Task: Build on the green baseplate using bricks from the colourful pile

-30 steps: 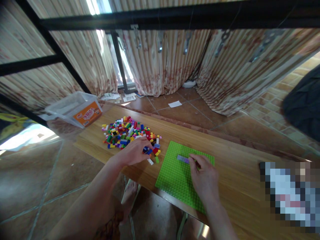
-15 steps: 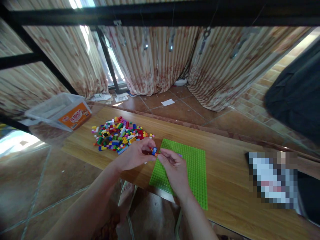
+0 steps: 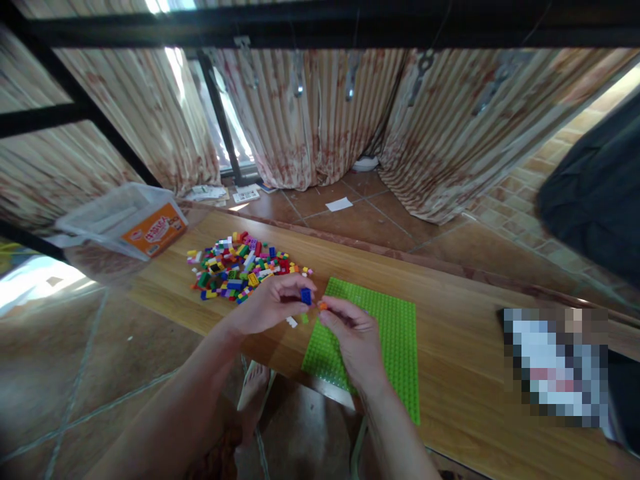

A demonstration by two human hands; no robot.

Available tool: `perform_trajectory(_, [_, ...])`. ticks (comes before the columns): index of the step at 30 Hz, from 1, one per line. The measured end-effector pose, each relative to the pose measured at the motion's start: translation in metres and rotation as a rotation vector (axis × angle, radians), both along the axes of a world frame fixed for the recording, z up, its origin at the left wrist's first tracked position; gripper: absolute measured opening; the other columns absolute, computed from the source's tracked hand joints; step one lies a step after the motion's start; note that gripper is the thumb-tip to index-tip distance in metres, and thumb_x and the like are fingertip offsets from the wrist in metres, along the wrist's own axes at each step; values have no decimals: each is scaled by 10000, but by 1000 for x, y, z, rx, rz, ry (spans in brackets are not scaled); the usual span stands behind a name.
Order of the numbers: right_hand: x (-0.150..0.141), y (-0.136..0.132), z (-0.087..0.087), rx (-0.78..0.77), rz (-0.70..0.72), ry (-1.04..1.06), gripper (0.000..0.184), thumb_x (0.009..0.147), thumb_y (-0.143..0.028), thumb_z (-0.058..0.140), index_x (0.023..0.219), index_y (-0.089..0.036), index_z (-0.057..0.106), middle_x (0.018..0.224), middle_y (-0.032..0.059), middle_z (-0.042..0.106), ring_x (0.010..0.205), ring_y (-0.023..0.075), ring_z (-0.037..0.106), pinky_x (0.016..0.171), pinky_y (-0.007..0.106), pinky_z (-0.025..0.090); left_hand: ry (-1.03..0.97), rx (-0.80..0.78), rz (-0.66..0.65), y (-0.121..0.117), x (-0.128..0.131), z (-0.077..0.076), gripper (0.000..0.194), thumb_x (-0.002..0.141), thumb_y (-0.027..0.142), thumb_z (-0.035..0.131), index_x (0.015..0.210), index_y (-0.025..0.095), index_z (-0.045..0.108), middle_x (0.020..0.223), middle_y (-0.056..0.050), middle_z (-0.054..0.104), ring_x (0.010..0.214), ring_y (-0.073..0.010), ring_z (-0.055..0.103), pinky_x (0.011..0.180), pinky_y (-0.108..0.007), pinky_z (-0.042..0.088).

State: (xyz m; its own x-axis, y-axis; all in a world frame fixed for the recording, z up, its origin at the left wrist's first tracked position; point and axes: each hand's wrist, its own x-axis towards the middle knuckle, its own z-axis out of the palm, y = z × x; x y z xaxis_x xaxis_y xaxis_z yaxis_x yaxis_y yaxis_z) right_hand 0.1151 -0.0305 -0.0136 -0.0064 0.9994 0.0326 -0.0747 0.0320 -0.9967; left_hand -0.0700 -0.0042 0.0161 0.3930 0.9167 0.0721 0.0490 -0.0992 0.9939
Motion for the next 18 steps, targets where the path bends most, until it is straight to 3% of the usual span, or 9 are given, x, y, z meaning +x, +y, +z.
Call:
perform_trajectory(4, [-1,0,-8,134,11,-343,191,795,-312,658,936,-226,754,899,58,751,810,207,682,780,377,538,71,57,171,8,-16,-1,271,787,175,632,1056,142,639,923,-43,687,816,-142,648,763,-266,519])
perform_trajectory(8, [-8,-1,-14,264,91,-644,235,851,-243,537,980,-212,731,951,81,732,859,218,680,820,384,525,220,77,333,12,-28,-5,247,811,202,584,1039,140,655,813,-15,678,672,-119,604,610,-218,476])
perform_trajectory(11, [-13,-1,-17,269,140,-678,246,857,-226,521,1018,-216,707,988,80,721,871,213,681,831,380,530,266,77,356,13,-31,-5,226,827,220,564,1014,145,667,771,-1,671,635,-116,588,576,-209,453])
perform_trajectory(18, [-18,-3,-24,261,201,-565,268,851,-221,557,1095,-222,668,1079,79,672,899,191,676,863,364,555,286,99,380,13,-36,-9,221,835,224,578,1014,130,665,879,-41,702,732,-140,623,685,-251,490])
